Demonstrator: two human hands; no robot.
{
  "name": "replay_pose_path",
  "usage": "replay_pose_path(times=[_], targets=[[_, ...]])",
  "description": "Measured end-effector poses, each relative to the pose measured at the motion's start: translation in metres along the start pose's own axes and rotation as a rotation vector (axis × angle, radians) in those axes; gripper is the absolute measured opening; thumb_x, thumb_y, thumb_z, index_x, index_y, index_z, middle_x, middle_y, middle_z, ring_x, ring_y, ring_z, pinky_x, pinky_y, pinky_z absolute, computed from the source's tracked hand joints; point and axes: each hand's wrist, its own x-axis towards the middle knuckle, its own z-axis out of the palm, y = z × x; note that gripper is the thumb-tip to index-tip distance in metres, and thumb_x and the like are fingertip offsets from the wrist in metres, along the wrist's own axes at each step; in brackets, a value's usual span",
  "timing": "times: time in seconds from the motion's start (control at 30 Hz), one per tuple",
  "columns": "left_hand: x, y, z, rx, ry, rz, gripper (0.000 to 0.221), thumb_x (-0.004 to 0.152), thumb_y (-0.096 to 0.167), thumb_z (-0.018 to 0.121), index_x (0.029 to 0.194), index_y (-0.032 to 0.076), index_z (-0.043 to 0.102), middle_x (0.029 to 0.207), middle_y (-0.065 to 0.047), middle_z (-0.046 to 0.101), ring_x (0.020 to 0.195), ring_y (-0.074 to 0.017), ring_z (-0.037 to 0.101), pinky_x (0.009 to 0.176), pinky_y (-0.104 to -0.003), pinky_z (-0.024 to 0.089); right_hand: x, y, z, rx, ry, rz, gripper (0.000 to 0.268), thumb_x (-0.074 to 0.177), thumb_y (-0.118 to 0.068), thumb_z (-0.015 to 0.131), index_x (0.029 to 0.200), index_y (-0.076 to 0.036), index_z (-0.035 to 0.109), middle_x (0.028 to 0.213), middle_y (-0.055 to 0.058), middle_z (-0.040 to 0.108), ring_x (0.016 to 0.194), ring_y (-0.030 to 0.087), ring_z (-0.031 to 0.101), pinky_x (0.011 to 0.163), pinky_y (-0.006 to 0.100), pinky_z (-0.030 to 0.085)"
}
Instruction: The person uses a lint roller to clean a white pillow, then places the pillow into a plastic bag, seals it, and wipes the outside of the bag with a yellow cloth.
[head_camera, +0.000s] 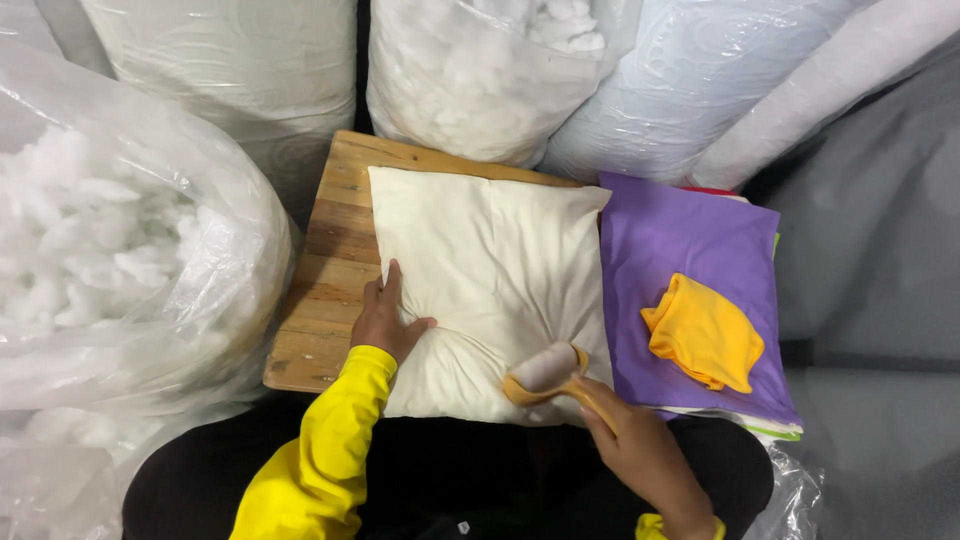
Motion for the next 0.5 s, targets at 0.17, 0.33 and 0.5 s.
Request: replay_pose_path(times=[0.17, 0.33, 0.5], targets=[[-0.015, -0.005, 0.003, -0.066, 0.289, 0.419, 0.116, 0.068, 0.067, 0.081, 0.162, 0.030, 0.024, 0.160, -0.029, 0.022, 0.146, -0.0499, 0.025, 0.116, -0.059, 0.026, -0.017, 0.004, -0.036, -0.018, 0.039, 0.099, 0.044, 0.094, -0.030, 0.057, 0.138, -0.026, 0.064, 0.140, -0.007, 0.070, 0.129, 0.014, 0.066, 0.104, 0.031, 0.048], [-0.039, 0.021, -0.002, 0.119, 0.145, 0.464, 0.149, 0.045, 0.085, 0.085, 0.164, 0.033, 0.010, 0.171, -0.017, -0.014, 0.155, -0.0496, -0.010, 0.117, -0.071, 0.010, 0.055, 0.038, 0.018, -0.203, 0.219, 0.233, 0.048, 0.096, -0.033, 0.051, 0.144, -0.033, 0.056, 0.107, 0.022, 0.074, 0.094, 0.050, 0.067, 0.075, 0.059, 0.050], [-0.051, 0.045, -0.021, 0.304, -0.073, 0.234, 0.138, 0.060, 0.075, 0.090, 0.164, 0.034, 0.010, 0.172, -0.016, -0.005, 0.157, -0.0428, 0.002, 0.124, -0.062, 0.009, 0.146, 0.001, 0.036, -0.036, 0.389, 0.308, 0.047, 0.107, -0.031, 0.044, 0.153, -0.028, 0.048, 0.117, 0.030, 0.071, 0.109, 0.048, 0.068, 0.099, 0.055, 0.053]])
